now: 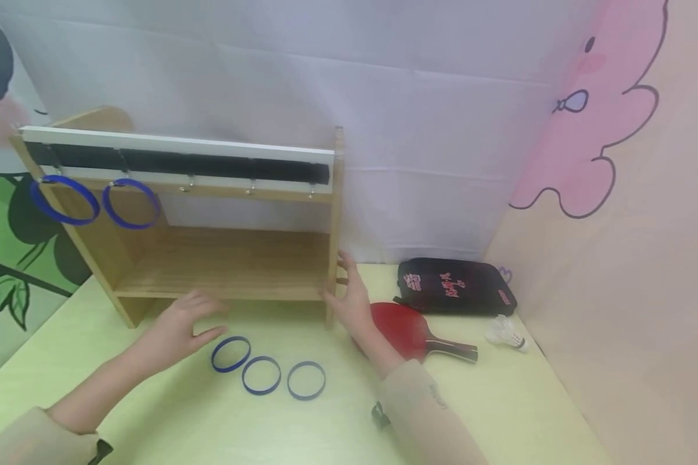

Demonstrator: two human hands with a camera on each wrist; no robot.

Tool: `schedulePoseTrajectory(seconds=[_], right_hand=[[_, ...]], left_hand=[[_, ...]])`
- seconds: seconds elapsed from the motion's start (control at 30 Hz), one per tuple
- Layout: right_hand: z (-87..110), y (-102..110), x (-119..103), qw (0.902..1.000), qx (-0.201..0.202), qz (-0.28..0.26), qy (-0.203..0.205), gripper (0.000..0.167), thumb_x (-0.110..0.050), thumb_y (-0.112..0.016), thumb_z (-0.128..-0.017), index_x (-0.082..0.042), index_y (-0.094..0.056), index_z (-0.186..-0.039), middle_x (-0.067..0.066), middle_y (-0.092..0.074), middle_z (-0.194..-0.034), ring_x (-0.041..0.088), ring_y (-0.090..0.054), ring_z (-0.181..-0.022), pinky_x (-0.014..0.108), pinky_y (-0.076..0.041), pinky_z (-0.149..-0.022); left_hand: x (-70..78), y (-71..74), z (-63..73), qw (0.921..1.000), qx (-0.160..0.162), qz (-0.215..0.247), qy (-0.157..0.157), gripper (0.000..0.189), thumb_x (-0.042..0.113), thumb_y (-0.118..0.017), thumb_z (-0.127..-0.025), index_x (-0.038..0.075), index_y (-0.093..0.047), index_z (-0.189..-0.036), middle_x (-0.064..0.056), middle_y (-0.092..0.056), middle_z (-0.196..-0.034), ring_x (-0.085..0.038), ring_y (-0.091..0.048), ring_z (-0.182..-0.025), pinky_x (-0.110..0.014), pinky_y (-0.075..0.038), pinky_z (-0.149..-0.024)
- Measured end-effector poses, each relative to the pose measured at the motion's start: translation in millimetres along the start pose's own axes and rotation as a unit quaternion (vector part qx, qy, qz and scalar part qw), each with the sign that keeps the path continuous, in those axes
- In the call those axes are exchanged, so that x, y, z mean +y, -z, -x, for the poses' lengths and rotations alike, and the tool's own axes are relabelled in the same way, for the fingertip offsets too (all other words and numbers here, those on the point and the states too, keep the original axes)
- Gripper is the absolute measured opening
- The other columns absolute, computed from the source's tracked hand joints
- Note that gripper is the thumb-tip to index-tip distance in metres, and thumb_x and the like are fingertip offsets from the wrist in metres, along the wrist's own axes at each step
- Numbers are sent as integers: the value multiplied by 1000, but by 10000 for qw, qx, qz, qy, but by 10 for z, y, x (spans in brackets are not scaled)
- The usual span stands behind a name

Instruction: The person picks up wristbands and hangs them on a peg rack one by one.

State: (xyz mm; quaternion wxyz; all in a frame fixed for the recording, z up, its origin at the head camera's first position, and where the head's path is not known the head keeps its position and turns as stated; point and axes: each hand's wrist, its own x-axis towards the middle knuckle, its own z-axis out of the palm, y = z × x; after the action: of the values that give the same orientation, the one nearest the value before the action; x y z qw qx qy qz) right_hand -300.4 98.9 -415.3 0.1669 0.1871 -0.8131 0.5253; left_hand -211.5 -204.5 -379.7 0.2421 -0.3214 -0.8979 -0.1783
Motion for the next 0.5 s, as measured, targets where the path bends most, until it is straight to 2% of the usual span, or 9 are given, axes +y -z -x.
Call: schedulePoseTrajectory(seconds=[0.17,0.37,0.5], right_hand=[[6,0,-32,10000,-46,56,-21,81,-9,-73,-82,-23,-25,-146,13,-43,-140,33,-60,-105,40,-58,-71],[61,88,-342,9997,-220,-112,-44,76,0,-69,-82,-7,-25,-144,23,-41,-138,40,-58,-106,43,-57,-72],[72,110,-403,9995,-271,-105,-75,76,2,-68,-83,-7,-25,-145,23,-40,-139,41,-58,-106,47,-56,-74]], left_hand=[[-122,-185,101,9972,-622,311,269,26,16,-79,-75,14,-70,-99,5,-68,-98,-20,-57,-99,-45,-49,-88],[-305,-346,163,9932,-944,530,418,26,15,-79,-75,14,-71,-101,5,-68,-98,-22,-58,-99,-45,-49,-86],[-419,-448,185,9909,-1075,656,482,25,15,-78,-75,12,-71,-98,3,-69,-97,-24,-58,-98,-46,-49,-85]])
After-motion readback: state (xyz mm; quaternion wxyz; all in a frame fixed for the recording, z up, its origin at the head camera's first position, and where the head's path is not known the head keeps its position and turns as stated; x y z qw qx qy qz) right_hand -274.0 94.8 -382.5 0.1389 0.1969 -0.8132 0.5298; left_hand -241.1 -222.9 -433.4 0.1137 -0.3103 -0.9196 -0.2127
